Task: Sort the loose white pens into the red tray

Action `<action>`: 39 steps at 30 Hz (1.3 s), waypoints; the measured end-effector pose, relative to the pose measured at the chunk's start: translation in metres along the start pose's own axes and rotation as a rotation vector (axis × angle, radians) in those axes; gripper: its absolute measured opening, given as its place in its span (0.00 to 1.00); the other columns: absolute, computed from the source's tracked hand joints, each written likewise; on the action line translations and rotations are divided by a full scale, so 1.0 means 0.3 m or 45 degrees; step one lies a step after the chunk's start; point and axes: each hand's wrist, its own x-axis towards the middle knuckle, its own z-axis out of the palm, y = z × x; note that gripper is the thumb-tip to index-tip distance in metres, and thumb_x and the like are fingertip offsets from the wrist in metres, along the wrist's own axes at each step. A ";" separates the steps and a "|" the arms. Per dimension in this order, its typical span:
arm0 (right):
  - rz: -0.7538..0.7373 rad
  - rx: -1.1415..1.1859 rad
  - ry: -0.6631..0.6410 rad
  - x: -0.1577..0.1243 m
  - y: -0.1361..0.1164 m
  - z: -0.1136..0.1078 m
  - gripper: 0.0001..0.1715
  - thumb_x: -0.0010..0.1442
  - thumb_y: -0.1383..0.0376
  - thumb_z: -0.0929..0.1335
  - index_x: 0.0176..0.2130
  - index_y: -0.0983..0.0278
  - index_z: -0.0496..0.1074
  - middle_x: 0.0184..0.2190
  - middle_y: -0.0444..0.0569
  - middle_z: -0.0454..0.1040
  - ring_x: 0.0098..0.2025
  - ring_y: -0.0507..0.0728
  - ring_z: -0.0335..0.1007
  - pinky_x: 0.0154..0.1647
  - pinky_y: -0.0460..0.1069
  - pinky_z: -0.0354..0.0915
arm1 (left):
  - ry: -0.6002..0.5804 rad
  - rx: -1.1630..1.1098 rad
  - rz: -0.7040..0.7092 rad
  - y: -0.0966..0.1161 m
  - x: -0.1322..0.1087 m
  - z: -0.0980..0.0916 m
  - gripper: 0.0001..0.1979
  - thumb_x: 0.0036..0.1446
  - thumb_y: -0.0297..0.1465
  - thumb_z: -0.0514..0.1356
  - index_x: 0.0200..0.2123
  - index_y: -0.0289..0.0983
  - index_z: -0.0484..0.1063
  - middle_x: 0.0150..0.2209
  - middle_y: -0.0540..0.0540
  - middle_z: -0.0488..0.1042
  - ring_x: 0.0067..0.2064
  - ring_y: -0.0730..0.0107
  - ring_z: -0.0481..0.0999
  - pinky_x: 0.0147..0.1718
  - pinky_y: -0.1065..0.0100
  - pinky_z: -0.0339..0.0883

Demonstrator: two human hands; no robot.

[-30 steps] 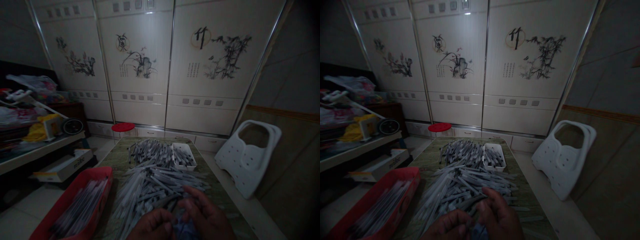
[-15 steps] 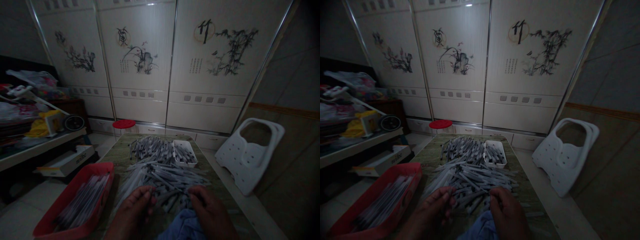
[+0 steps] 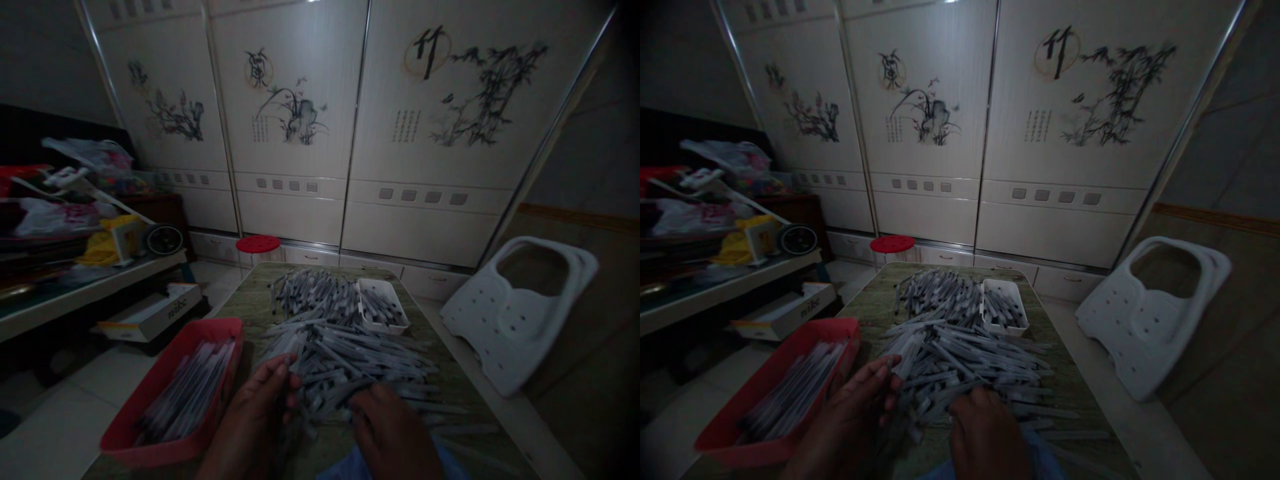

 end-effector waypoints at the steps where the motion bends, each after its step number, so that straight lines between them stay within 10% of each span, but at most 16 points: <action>1: -0.024 0.002 -0.024 0.003 -0.015 0.007 0.17 0.62 0.72 0.65 0.42 0.56 0.80 0.41 0.48 0.77 0.45 0.59 0.74 0.46 0.49 0.61 | 0.003 -0.008 0.000 0.002 0.000 -0.005 0.15 0.60 0.33 0.68 0.50 0.36 0.75 0.32 0.48 0.77 0.27 0.76 0.72 0.24 0.77 0.63; 27: 0.172 -0.331 0.022 0.075 -0.051 0.101 0.08 0.62 0.70 0.66 0.34 0.60 0.75 0.39 0.52 0.79 0.44 0.64 0.76 0.41 0.54 0.64 | -0.005 -0.147 -0.054 0.016 0.012 -0.087 0.13 0.64 0.30 0.64 0.51 0.34 0.74 0.32 0.48 0.76 0.27 0.77 0.71 0.24 0.76 0.62; 39: 0.244 0.654 0.027 0.080 -0.061 0.046 0.08 0.62 0.60 0.64 0.37 0.60 0.71 0.30 0.46 0.78 0.33 0.58 0.76 0.34 0.50 0.64 | -0.075 -0.143 -0.081 -0.002 0.010 -0.080 0.14 0.65 0.32 0.63 0.52 0.33 0.74 0.33 0.48 0.76 0.28 0.77 0.71 0.25 0.75 0.62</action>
